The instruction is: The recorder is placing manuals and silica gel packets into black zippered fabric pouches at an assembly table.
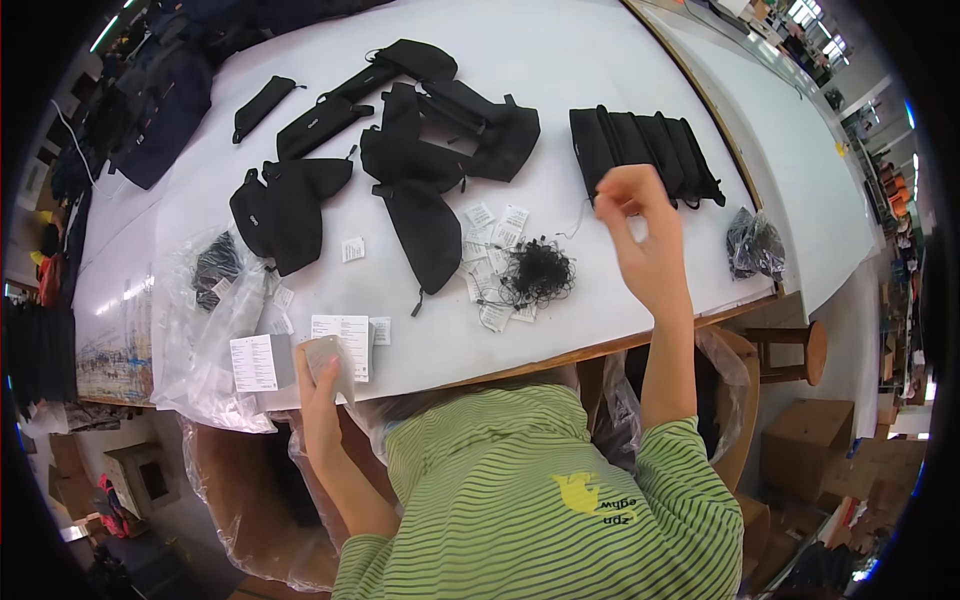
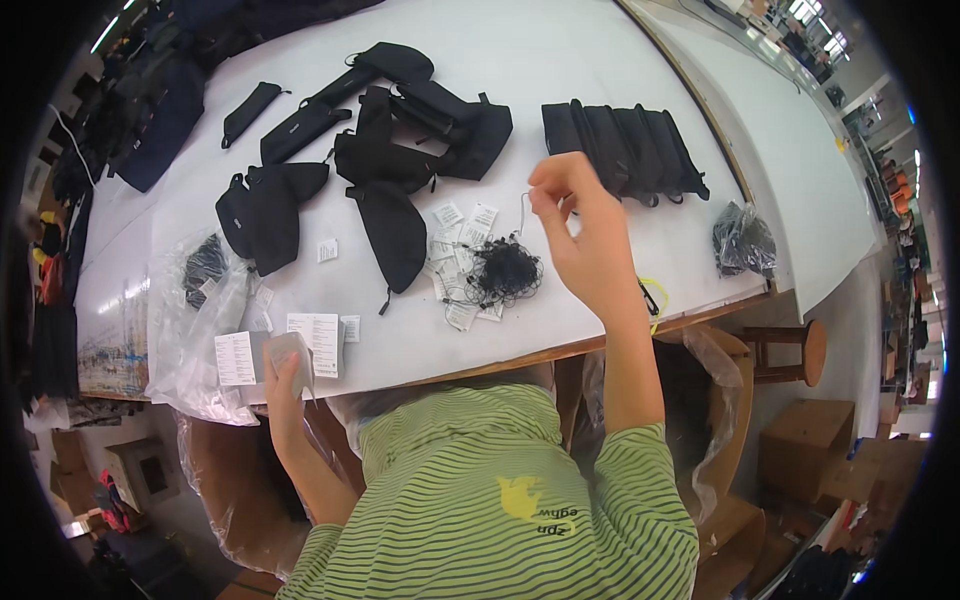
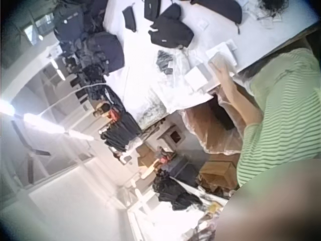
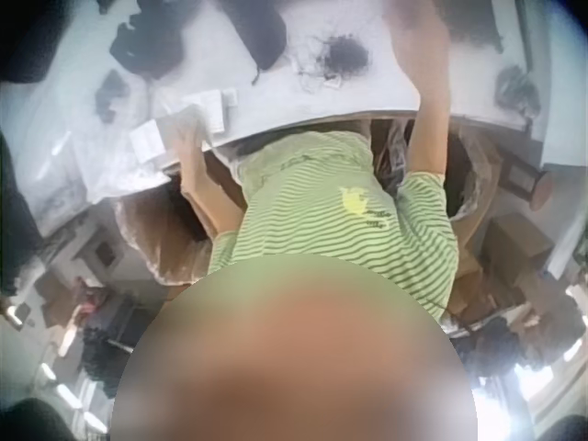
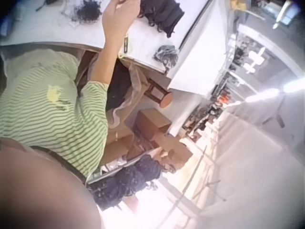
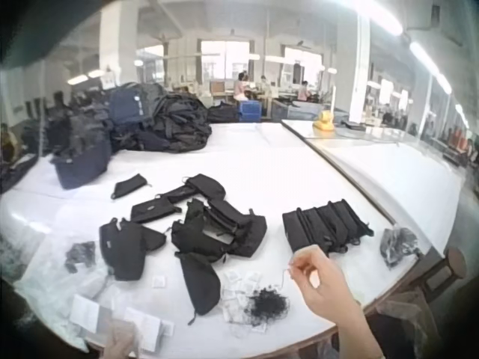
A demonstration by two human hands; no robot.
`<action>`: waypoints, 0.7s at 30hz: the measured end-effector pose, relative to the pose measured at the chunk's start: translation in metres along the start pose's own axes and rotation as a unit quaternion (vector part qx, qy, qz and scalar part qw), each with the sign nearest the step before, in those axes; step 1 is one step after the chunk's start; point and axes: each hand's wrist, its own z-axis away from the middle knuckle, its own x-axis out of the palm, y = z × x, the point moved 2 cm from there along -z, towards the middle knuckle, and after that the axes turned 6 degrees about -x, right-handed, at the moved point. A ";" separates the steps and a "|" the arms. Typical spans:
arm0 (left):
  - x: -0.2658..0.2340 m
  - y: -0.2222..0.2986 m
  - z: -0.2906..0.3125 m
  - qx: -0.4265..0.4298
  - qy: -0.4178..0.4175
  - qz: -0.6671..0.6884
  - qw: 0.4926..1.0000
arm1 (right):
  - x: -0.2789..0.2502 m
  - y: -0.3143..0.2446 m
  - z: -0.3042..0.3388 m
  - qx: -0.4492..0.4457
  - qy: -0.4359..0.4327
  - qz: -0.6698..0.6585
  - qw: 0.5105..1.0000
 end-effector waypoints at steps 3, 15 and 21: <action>0.004 0.000 0.003 0.014 -0.082 -0.033 0.996 | 0.007 0.016 -0.005 0.054 -0.153 0.097 0.982; 0.060 0.006 0.025 -0.047 -0.200 -0.077 0.976 | -0.035 0.056 0.074 0.194 -0.082 0.053 0.976; 0.073 -0.007 0.025 -0.089 -0.260 -0.085 0.958 | -0.067 0.134 0.140 0.224 -0.105 0.257 0.934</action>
